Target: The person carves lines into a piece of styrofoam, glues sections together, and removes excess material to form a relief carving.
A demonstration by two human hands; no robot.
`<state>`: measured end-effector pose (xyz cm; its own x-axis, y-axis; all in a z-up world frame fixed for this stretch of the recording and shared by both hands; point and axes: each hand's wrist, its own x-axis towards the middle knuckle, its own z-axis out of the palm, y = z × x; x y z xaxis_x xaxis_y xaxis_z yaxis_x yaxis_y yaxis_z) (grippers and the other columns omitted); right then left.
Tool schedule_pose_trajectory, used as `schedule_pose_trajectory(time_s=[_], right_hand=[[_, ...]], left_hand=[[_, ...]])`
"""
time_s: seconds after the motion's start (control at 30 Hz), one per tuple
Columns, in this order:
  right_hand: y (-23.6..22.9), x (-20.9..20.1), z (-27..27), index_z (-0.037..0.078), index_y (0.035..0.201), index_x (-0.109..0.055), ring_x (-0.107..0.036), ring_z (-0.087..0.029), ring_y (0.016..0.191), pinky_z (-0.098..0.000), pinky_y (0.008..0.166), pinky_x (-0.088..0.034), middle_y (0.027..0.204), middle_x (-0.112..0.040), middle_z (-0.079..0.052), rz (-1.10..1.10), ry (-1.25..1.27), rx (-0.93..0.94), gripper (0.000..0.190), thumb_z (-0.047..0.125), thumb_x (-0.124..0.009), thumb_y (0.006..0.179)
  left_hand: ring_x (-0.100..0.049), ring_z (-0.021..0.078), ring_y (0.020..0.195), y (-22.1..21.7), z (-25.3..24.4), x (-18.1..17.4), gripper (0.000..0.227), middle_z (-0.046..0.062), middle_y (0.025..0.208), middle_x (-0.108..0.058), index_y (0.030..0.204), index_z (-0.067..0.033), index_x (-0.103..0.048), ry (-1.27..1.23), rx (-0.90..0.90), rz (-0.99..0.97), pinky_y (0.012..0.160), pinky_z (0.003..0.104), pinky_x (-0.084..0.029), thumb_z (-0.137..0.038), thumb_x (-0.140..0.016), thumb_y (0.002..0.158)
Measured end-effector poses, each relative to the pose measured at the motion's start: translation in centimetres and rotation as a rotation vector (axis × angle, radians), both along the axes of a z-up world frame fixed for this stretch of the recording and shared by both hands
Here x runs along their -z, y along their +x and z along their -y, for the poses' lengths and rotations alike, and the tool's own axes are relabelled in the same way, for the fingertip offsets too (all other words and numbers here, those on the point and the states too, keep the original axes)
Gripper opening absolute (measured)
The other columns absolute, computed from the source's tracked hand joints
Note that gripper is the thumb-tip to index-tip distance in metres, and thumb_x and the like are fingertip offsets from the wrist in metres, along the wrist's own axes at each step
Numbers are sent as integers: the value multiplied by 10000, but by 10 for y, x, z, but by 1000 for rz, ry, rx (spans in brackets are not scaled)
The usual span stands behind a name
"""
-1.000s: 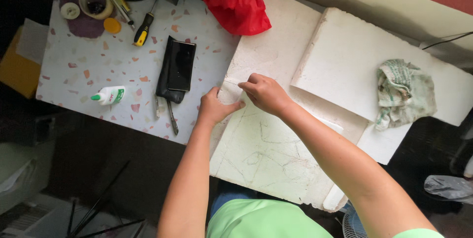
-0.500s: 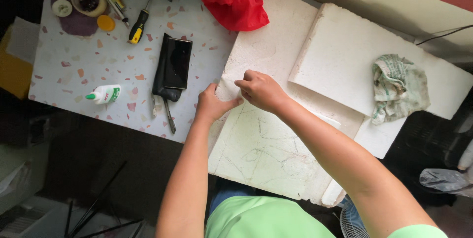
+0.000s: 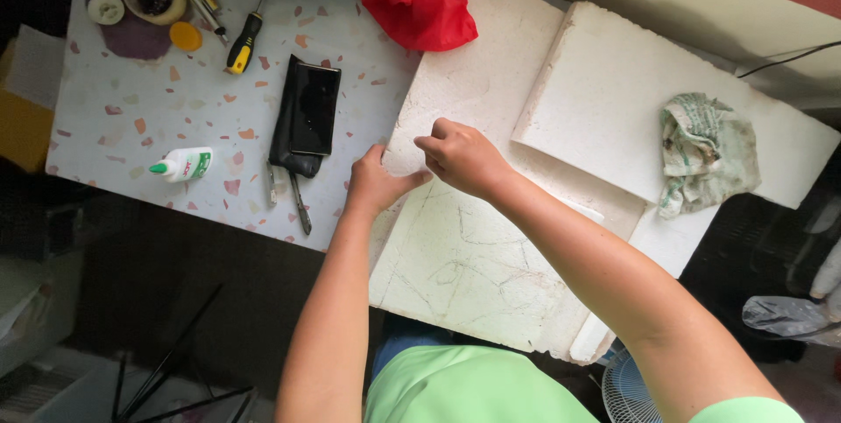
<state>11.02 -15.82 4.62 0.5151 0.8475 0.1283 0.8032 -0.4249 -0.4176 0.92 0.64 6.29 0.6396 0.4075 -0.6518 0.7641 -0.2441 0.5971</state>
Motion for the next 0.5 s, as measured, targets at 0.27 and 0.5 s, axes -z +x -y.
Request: schedule_pose_trajectory(time_s=[0.27, 0.5], right_hand=[[9, 8, 21, 170, 945, -710, -652, -217, 645, -309, 626, -558, 778, -534, -6, -32, 72, 149, 148, 64, -699, 841], [-1, 0, 51, 148, 1036, -766, -647, -202, 668, -282, 637, -551, 795, -573, -36, -131, 13, 103, 247, -2, -670, 864]], left_hand=[[-690, 332, 1159, -4, -2, -3, 904, 136, 1139, -747, 1177, -115, -674, -8, 6, 34, 955, 471, -589, -541, -975, 438], [-706, 354, 1117, -6, -6, 8, 857, 154, 1099, -751, 1160, -88, -672, -11, 12, 92, 911, 472, -590, -498, -996, 481]])
